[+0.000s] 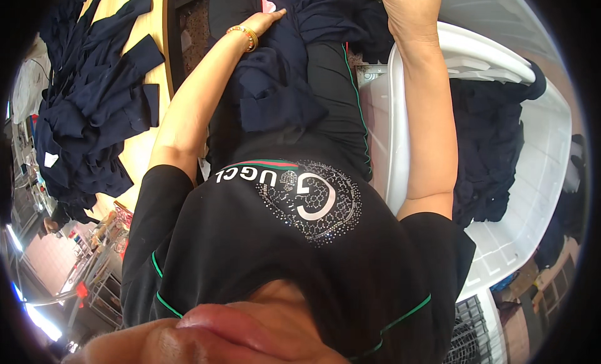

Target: Trimming excess threads from dark blue garments using small hand-held snips in a factory setting.

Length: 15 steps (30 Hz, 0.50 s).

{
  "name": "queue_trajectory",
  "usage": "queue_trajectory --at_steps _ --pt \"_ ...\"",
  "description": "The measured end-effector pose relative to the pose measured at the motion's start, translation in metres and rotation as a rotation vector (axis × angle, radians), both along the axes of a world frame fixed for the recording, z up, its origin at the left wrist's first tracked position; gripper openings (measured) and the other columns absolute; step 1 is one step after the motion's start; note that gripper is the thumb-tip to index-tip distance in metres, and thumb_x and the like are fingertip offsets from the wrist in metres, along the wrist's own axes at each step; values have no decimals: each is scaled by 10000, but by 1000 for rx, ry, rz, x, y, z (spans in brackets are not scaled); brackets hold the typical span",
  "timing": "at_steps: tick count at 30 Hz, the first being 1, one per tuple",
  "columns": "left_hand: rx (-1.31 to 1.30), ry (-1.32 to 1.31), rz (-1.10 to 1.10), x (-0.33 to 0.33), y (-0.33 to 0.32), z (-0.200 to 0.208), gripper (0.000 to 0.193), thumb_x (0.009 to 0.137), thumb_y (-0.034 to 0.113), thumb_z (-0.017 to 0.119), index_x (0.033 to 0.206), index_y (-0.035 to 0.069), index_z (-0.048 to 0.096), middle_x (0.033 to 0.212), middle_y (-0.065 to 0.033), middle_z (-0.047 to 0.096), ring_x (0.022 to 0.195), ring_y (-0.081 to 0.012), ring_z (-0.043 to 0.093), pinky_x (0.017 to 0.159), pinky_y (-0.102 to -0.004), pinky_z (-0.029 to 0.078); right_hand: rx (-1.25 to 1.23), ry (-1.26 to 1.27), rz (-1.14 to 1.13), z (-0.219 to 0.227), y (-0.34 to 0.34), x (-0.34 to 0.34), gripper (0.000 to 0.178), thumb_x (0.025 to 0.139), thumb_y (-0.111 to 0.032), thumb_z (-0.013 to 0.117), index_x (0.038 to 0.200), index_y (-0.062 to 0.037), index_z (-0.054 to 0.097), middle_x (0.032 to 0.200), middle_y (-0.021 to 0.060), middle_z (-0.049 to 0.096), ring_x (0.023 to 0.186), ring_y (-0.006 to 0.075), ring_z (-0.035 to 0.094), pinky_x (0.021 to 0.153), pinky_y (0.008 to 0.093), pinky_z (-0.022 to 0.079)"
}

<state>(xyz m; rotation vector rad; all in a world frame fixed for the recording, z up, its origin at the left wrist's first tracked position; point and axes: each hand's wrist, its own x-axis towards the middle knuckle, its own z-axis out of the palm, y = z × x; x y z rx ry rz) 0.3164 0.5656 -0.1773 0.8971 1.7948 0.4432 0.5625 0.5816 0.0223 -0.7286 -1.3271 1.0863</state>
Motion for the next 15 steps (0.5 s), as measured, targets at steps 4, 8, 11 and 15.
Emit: queue_trajectory --at_steps 4,8,11,15 --pt "532 -1 32 20 -18 22 304 957 215 719 1181 10 733 1207 -100 711 1078 -203 683 910 -314 534 -174 -104 -114 8 -6 4 352 923 -79 765 1266 -16 715 962 -36 699 655 0 488 574 162 353" --pt "1099 318 -572 51 -80 125 271 861 68 711 1127 114 738 984 -94 640 919 -317 677 783 -376 553 -163 -12 -175 11 -6 -2 342 922 -90 768 1255 -28 724 859 -79 651 586 -12 432 517 162 298" --pt "980 385 -936 60 -121 118 310 813 87 734 1121 120 741 1092 -93 627 1036 -283 628 934 -415 495 -132 -36 -134 14 -7 -4 336 923 -92 769 1250 -30 728 842 -81 653 589 -16 428 519 163 295" --pt "908 263 -1001 54 -138 91 312 821 136 769 1131 97 759 1204 -114 626 1138 -297 600 1027 -416 459 -95 -71 -145 14 -6 -4 328 921 -108 776 1240 -43 736 835 -94 651 597 -24 425 518 159 280"
